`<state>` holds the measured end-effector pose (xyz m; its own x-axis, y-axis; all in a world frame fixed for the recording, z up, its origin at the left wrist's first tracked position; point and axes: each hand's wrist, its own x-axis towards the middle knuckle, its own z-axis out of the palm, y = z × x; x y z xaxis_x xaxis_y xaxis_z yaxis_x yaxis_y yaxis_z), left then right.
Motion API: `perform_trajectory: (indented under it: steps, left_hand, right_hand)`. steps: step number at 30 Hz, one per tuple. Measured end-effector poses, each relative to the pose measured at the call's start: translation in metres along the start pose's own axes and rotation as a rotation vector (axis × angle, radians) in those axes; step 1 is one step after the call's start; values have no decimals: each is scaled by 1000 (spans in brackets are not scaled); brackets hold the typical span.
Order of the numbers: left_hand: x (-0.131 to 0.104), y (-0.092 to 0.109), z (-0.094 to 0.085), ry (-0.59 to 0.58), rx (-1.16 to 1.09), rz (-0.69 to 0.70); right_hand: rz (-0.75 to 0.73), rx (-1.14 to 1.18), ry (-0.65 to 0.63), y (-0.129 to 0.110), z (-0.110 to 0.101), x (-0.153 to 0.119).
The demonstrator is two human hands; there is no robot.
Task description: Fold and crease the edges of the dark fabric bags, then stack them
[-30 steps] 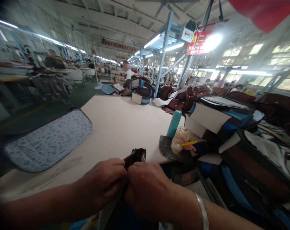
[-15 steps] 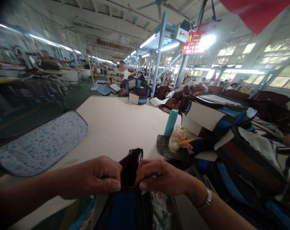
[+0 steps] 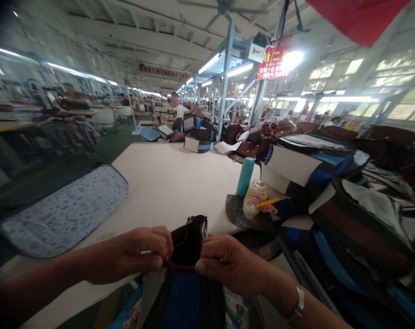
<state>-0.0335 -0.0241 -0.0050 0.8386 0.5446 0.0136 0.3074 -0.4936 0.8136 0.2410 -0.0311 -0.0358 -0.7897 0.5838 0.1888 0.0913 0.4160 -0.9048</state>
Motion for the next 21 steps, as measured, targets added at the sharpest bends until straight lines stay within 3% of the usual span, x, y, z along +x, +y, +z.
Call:
perform_trajectory:
  steps: [4, 7, 9, 13, 15, 18, 21]
  left_hand:
    - [-2, -28, -8, 66, 196, 37]
    - [2, -55, -9, 91, 327, -7]
    - [7, -59, -1, 129, 418, -9]
    - [25, -26, 42, 315, 802, 154]
    - [41, -5, 68, 393, 974, 309]
    - [71, 4, 103, 471, 1088, 497]
    - [98, -8, 131, 380, 1037, 409]
  right_hand:
    - [50, 47, 38, 12, -5, -2]
    - [119, 133, 176, 23, -22, -6]
    - [208, 78, 202, 29, -37, -8]
    - [493, -193, 20, 25, -59, -3]
    - [508, -237, -12, 12, -60, 10]
    - [439, -132, -149, -13, -44, 44]
    - [372, -122, -322, -26, -14, 82]
